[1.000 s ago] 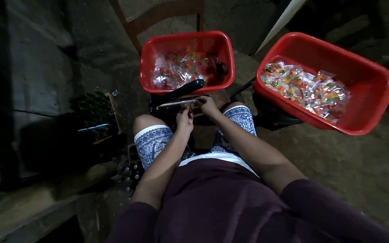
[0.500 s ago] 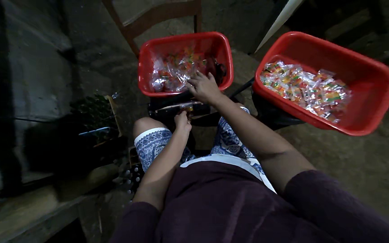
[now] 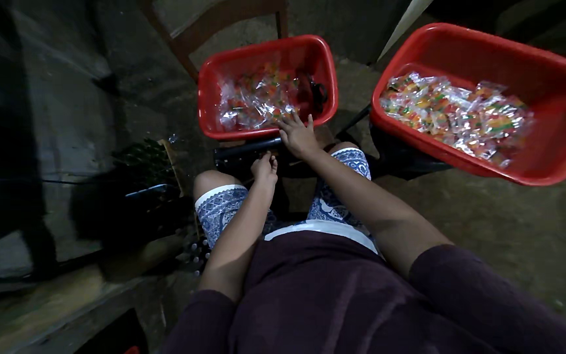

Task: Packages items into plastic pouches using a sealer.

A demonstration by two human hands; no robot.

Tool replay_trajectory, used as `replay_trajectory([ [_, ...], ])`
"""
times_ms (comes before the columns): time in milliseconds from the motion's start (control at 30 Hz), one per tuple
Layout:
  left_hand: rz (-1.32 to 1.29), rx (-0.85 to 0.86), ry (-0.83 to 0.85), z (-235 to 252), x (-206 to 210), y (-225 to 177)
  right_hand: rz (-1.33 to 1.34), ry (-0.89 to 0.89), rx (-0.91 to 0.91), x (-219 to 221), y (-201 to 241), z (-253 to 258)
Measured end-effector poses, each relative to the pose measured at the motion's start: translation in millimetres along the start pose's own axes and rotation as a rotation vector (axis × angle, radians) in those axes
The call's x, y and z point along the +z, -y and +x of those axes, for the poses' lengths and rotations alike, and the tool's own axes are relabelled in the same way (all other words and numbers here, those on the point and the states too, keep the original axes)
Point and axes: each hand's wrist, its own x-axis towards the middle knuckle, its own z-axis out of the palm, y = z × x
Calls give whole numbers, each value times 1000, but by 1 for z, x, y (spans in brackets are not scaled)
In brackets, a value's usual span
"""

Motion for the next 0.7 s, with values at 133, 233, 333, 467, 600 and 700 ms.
replay_trajectory([
  [133, -9, -12, 5, 4, -5, 2, -17, -14, -16, 6, -4, 0],
  [233, -20, -15, 16, 9, -13, 7, -33, -38, -41, 11, -8, -1],
  [333, 4, -38, 65, 10, -21, 11, -47, -76, -67, 16, -13, -1],
  [467, 88, -51, 144, 5, -23, 13, -54, -124, -93, 22, -16, 0],
  [600, 110, -36, 159, 5, -21, 15, -54, -128, -91, 23, -18, 0],
  [700, 82, -31, 149, 7, -19, 15, -52, -124, -86, 21, -17, -1],
])
